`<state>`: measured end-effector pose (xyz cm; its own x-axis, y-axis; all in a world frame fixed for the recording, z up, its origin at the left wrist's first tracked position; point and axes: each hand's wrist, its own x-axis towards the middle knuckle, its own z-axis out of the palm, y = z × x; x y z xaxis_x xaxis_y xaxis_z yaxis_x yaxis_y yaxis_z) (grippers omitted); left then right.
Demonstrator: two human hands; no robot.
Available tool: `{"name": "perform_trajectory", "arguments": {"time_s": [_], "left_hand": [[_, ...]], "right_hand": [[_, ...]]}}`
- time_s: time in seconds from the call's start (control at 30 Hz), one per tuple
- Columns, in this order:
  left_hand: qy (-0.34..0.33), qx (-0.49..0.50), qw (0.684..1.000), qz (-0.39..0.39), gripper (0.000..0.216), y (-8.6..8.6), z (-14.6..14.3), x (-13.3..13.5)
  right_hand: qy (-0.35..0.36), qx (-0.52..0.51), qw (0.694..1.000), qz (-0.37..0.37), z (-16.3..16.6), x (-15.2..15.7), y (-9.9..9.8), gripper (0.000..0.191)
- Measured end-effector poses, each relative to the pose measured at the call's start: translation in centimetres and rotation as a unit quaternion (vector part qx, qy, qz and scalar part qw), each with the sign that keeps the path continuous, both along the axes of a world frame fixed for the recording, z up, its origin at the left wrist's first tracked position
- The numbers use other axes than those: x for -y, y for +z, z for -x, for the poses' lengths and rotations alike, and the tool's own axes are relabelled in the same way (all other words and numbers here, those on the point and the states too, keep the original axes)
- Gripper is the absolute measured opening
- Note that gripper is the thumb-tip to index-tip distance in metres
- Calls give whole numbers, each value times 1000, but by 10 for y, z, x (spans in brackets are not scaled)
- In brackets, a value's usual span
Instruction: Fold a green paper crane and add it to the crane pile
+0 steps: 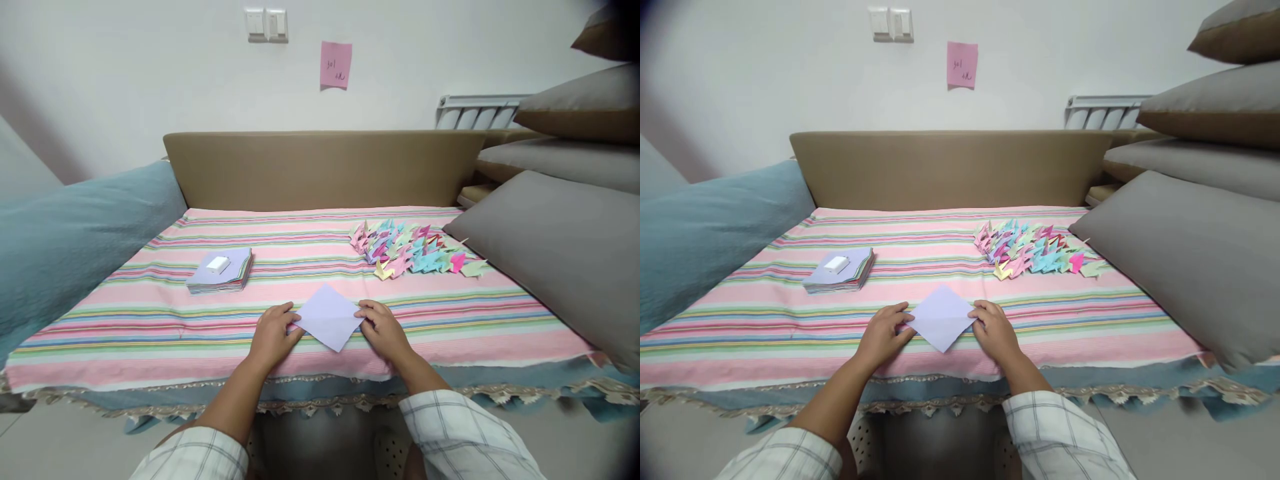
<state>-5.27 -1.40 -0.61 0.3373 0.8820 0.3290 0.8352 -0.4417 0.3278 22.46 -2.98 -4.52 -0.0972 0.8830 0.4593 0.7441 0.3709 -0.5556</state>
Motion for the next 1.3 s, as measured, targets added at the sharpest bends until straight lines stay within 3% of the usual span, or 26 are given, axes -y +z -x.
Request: {"name": "perform_trajectory", "arguments": {"time_s": [0.37,0.93,1.3], "left_hand": [[27,8,999,24,21,6,6,-1],[54,46,997,39,17,1,8,-7],[74,50,996,27,24,4,3,-6]], "right_hand": [[-6,-1,1000,9,-2,-1,-1,28],[-29,-15,999,40,0,0,5,20],[-66,-13,997,48,6,-2,8,29]]}}
